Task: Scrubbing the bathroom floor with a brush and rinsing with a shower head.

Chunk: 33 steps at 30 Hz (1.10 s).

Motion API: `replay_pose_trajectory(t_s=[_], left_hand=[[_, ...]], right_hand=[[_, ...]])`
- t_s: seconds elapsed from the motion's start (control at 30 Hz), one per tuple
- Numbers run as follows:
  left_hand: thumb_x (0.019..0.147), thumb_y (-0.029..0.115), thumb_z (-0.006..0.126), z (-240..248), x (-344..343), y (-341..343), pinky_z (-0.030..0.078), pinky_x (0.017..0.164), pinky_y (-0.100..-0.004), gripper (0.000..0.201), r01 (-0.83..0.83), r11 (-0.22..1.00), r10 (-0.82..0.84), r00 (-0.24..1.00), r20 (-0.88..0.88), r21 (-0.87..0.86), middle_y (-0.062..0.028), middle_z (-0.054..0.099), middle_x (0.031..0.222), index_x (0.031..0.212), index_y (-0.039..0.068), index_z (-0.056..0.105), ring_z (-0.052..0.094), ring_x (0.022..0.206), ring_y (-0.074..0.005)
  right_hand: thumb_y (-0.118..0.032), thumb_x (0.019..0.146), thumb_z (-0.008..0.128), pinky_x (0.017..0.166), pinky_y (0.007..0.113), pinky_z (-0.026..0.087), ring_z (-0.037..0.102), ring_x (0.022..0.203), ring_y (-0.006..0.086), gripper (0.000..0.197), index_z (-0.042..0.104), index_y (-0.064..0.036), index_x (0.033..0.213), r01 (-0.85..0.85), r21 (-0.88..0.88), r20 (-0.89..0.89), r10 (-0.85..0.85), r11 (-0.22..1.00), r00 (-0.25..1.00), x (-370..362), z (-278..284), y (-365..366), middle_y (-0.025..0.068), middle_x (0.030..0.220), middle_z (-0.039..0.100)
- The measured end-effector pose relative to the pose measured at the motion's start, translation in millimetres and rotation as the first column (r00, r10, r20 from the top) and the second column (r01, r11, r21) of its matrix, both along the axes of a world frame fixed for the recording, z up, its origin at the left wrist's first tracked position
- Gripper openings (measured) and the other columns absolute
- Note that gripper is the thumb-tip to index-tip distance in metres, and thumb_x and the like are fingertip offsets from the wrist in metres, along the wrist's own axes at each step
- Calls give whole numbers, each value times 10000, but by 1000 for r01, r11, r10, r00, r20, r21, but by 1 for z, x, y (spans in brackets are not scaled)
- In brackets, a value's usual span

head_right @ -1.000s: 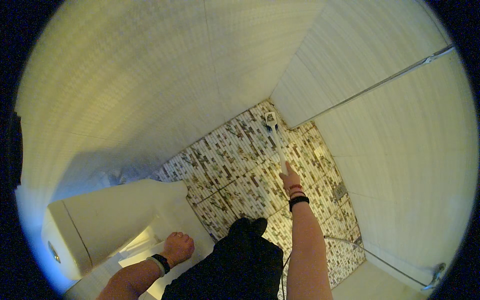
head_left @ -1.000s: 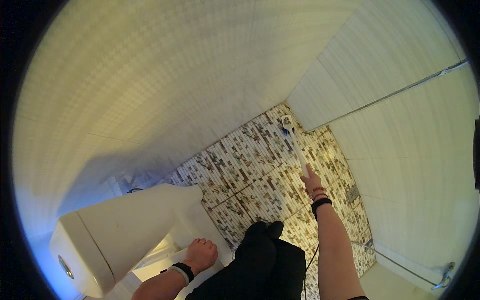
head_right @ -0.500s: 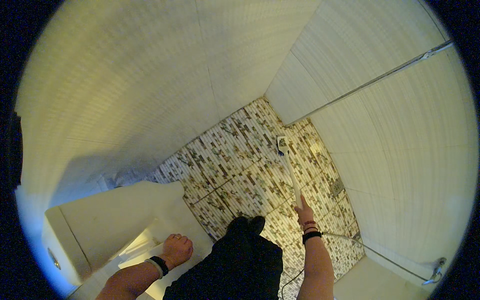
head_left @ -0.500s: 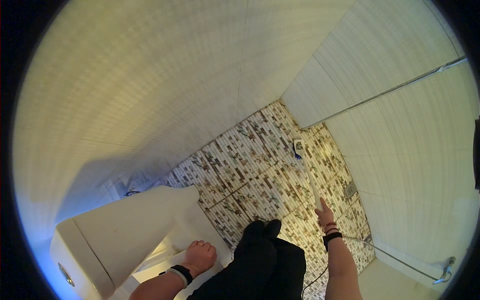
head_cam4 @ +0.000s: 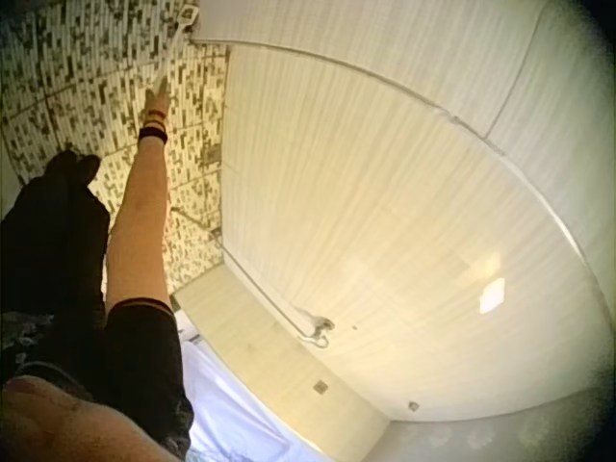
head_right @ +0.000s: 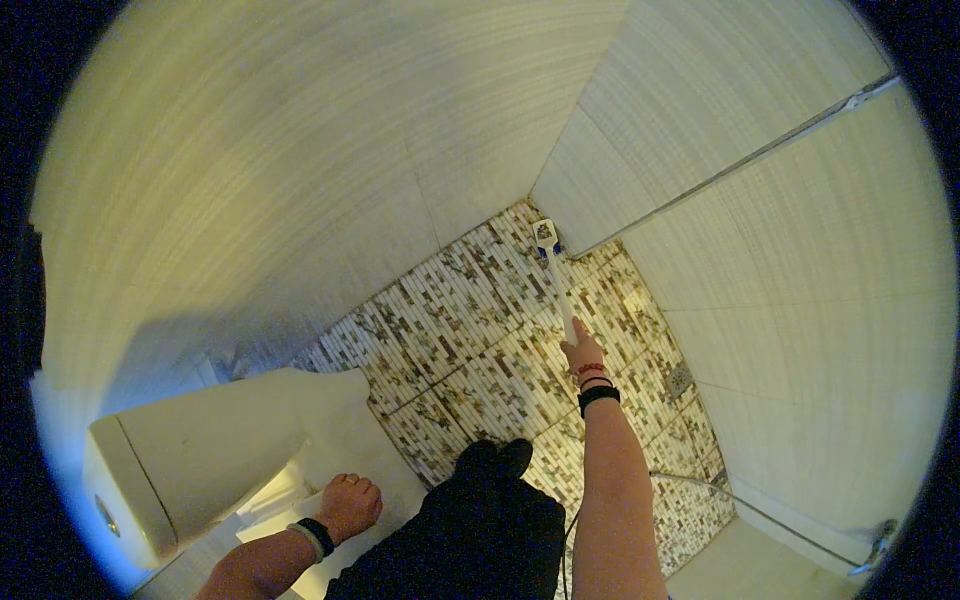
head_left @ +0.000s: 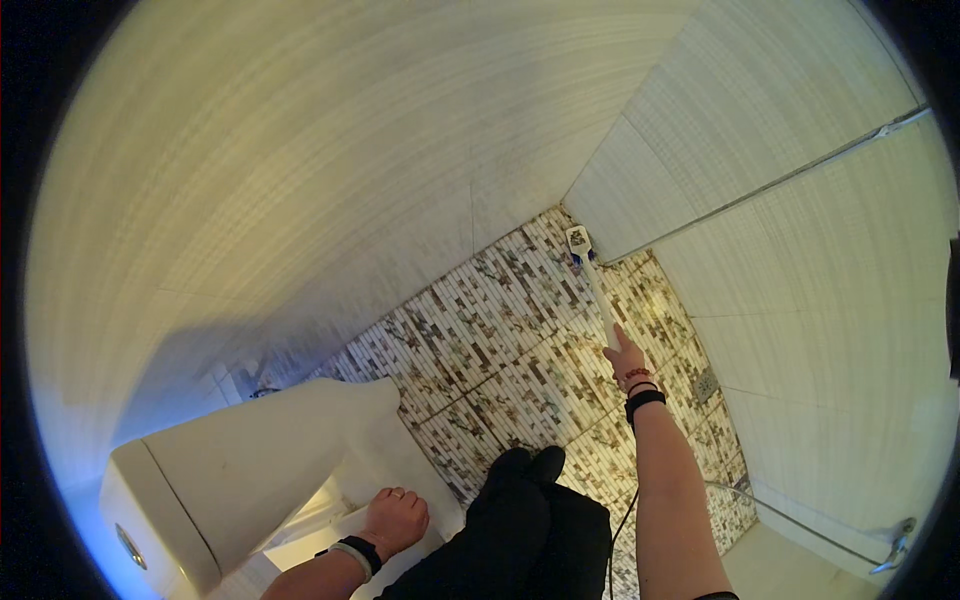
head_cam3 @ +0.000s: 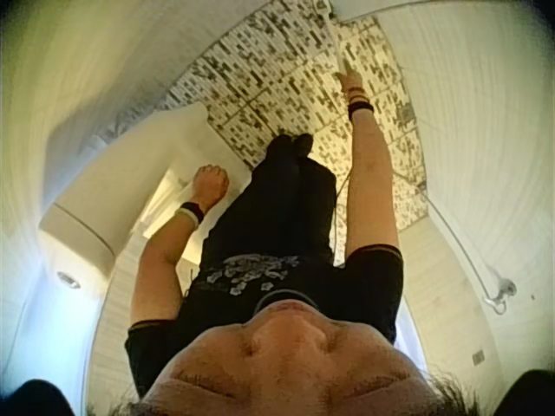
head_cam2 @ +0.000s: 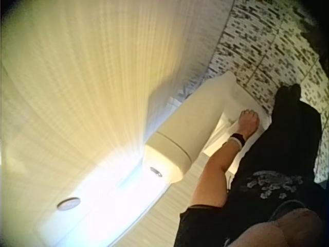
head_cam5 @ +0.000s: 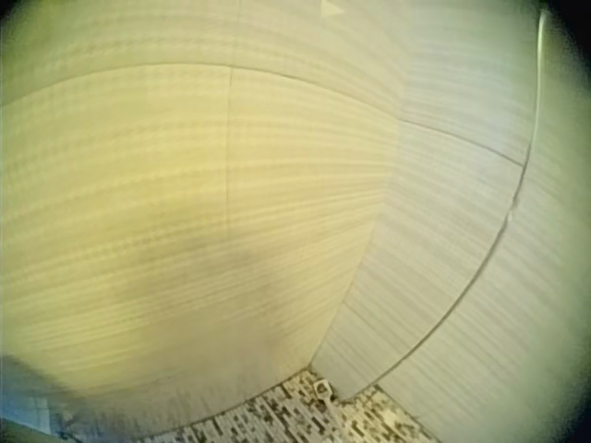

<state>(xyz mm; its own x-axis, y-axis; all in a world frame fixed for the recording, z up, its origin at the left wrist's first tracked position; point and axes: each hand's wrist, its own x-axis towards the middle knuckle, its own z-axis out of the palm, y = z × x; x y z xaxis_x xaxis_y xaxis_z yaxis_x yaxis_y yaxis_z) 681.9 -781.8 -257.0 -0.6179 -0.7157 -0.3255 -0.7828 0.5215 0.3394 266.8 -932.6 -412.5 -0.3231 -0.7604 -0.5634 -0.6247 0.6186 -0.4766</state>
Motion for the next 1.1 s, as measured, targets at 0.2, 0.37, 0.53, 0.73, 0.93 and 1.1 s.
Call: replay_pose_trajectory(t_s=[0.2, 0.37, 0.53, 0.73, 0.93, 1.1], left_hand=[[628, 159, 531, 2, -1, -1, 400, 598, -318, 95, 4, 1000, -4, 1000, 21, -8, -50, 507, 583, 570, 86, 515, 519, 610, -203], [628, 164, 531, 1, -1, 0, 397, 599, -313, 94, -12, 1000, 12, 1000, 7, -7, -47, 505, 583, 577, 86, 518, 516, 606, -201], [615, 177, 552, 1, -1, 0, 413, 591, -343, 101, -28, 999, 29, 999, -17, 27, -71, 521, 587, 582, 82, 537, 520, 597, -227], [627, 189, 546, 0, -1, 1, 413, 602, -349, 113, -31, 999, 30, 1000, 4, 21, -74, 535, 607, 592, 81, 545, 524, 612, -232], [641, 173, 531, 0, -3, 0, 401, 603, -324, 120, -4, 1000, 3, 999, 43, 24, -52, 502, 581, 562, 86, 510, 515, 610, -207], [641, 172, 533, 5, -5, -3, 409, 607, -329, 114, 9, 999, -11, 999, 53, 43, -60, 520, 597, 568, 85, 517, 521, 605, -214]], right_hand=[[-169, 758, 544, 414, 310, 417, 486, 478, 193, 593, 257, -238, 1273, -23, 31, 9, 23, 999, 1000, -7, 0, 37, 118, 680, 527], [-161, 772, 534, 380, 306, 391, 456, 439, 163, 577, 258, -249, 1272, 38, 107, 35, -42, 994, 999, -7, 24, 100, 97, 621, 512], [-150, 780, 525, 352, 277, 365, 416, 399, 123, 519, 319, -224, 1250, 164, 112, 59, -172, 980, 983, 7, 51, 126, 71, 620, 502], [-149, 799, 507, 332, 261, 348, 381, 378, 112, 485, 323, -169, 1247, 400, 7, 124, -398, 917, 909, 14, 25, 99, 61, 607, 494], [-138, 803, 487, 334, 274, 336, 365, 371, 120, 483, 309, -127, 1252, 396, -131, 37, -395, 909, 918, -15, -2, 29, 45, 547, 460], [-169, 811, 482, 346, 279, 335, 395, 397, 149, 518, 253, -161, 1275, 661, 62, 258, -651, 748, 713, -44, 0, -12, 82, 600, 477]])
